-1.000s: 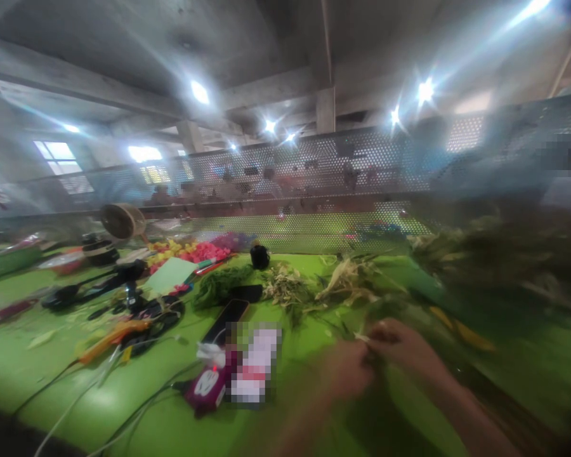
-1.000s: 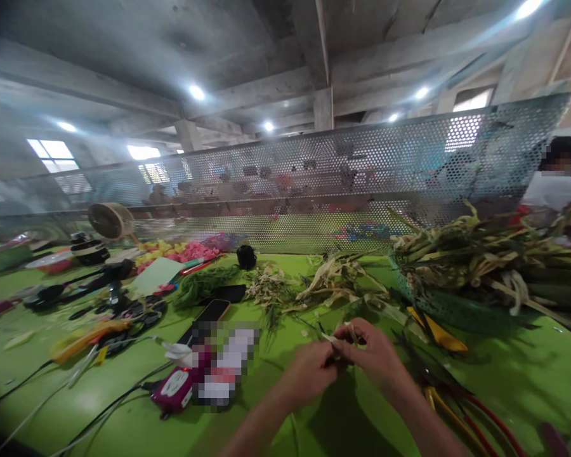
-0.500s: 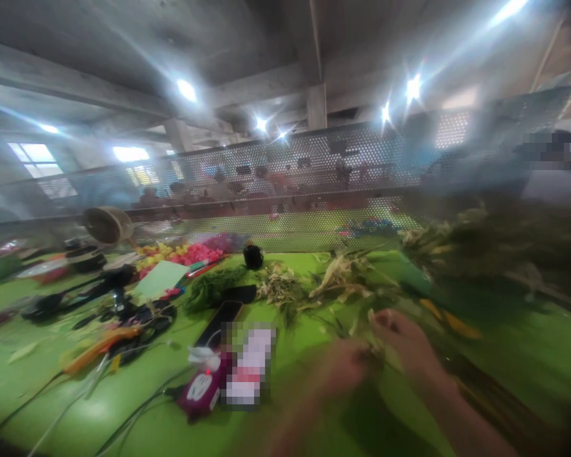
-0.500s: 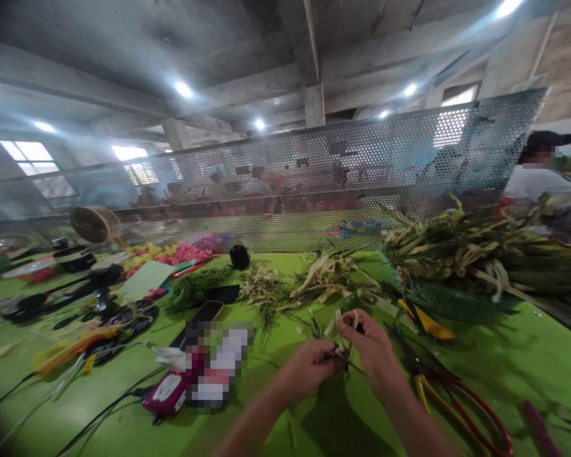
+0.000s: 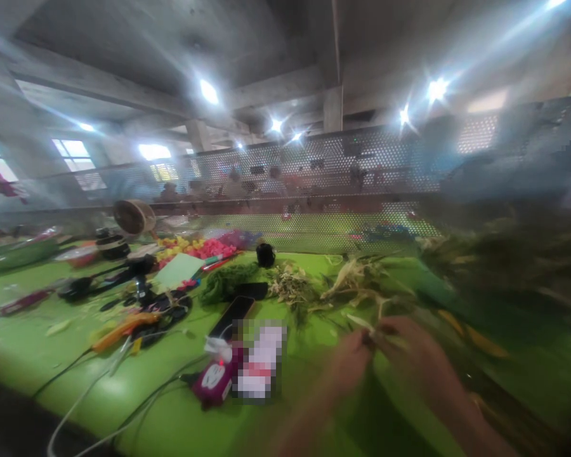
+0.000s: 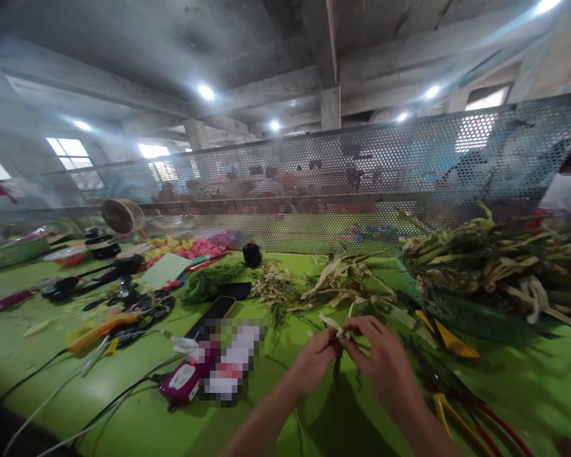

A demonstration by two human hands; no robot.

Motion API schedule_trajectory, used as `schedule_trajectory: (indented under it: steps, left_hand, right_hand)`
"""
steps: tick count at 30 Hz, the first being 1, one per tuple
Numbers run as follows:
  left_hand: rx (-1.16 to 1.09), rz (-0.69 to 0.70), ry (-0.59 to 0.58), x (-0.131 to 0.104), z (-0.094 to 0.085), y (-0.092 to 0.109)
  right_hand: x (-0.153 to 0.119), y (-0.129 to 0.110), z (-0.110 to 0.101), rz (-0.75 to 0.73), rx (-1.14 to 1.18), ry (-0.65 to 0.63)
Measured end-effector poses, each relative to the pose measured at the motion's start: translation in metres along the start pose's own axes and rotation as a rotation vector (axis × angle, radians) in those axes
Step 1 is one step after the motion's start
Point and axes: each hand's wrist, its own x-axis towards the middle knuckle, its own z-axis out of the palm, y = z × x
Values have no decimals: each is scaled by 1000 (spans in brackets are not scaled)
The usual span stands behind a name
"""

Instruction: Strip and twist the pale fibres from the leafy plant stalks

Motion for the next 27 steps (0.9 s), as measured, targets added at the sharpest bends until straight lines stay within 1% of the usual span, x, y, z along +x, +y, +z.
schedule_trajectory:
  steps: [1,3,6,8,10,14,17,19,22,24,27]
  left_hand:
    - [22,16,8,-1,1,1]
    - [80,40,14,-3,3,4]
    - [149,6,-5,-6,5,8]
    - [167,-5,-6,-7,5,8]
    - [141,-5,-15,-7,5,8]
    - [-35,-47,-8,-5,1,8]
    - [-95,3,17,-4,-2,10]
    - [-87,47,33,-4,-4,12]
    - [-81,79,78,-4,-6,12]
    - [-91,66,83,-3,-7,10]
    - [-99,10,57,-3,-8,10]
  right_hand:
    - [-2,-1,0,17,-31,-21]
    - [-4,-2,-1,56,-82,-8]
    - [-6,-5,-2,92,-128,39]
    - [-7,-8,-3,125,-106,49]
    - [-6,-12,-6,156,-36,64]
    - [-1,-18,-11,232,187,76]
    - [2,-19,-13,285,350,80]
    - [3,-18,-12,293,377,55]
    - [3,-19,-9,290,340,-21]
    - [3,-21,-8,270,310,-41]
    - [3,-19,-9,228,238,-40]
